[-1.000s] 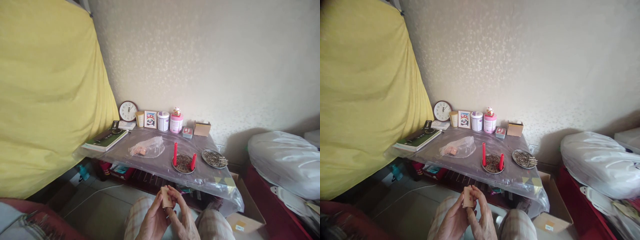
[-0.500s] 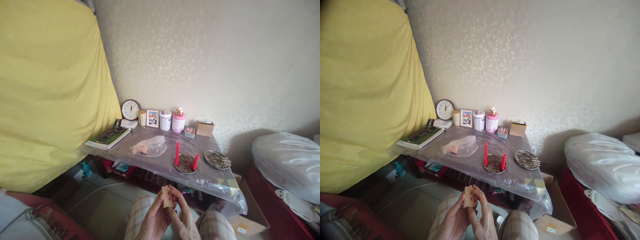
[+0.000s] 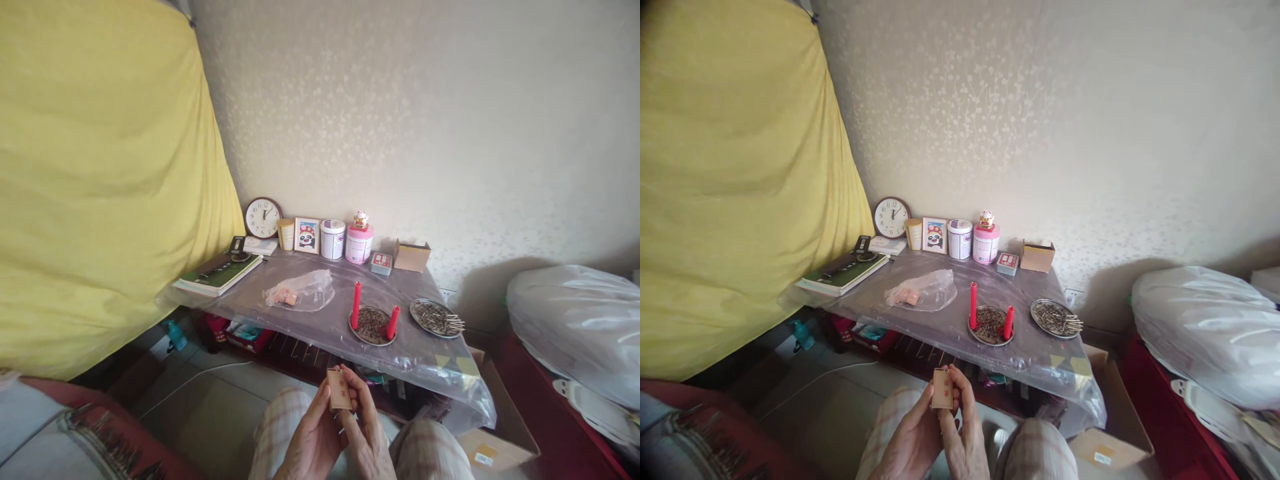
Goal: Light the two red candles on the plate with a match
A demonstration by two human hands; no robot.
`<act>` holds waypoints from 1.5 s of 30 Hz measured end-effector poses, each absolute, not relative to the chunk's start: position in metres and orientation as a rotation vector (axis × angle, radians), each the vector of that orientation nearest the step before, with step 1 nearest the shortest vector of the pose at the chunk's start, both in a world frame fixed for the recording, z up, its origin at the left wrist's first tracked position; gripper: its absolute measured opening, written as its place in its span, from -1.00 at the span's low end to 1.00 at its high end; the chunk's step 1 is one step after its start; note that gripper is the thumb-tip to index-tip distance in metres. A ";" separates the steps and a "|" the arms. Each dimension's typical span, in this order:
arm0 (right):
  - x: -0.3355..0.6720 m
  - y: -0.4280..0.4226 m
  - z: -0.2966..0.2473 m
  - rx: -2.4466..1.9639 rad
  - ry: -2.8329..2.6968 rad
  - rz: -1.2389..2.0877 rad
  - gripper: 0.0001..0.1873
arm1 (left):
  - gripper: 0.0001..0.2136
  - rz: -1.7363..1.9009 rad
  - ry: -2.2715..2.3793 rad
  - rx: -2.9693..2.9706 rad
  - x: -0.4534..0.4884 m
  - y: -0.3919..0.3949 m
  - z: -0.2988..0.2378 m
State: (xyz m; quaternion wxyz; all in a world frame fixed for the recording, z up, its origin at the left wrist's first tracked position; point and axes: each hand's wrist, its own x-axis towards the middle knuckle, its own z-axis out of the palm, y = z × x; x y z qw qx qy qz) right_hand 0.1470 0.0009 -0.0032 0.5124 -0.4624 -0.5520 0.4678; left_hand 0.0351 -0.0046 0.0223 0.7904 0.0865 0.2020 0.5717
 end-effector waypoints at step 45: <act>0.195 0.029 0.063 -1.149 -1.747 1.029 -0.75 | -0.72 0.968 0.532 0.039 0.016 -0.028 0.021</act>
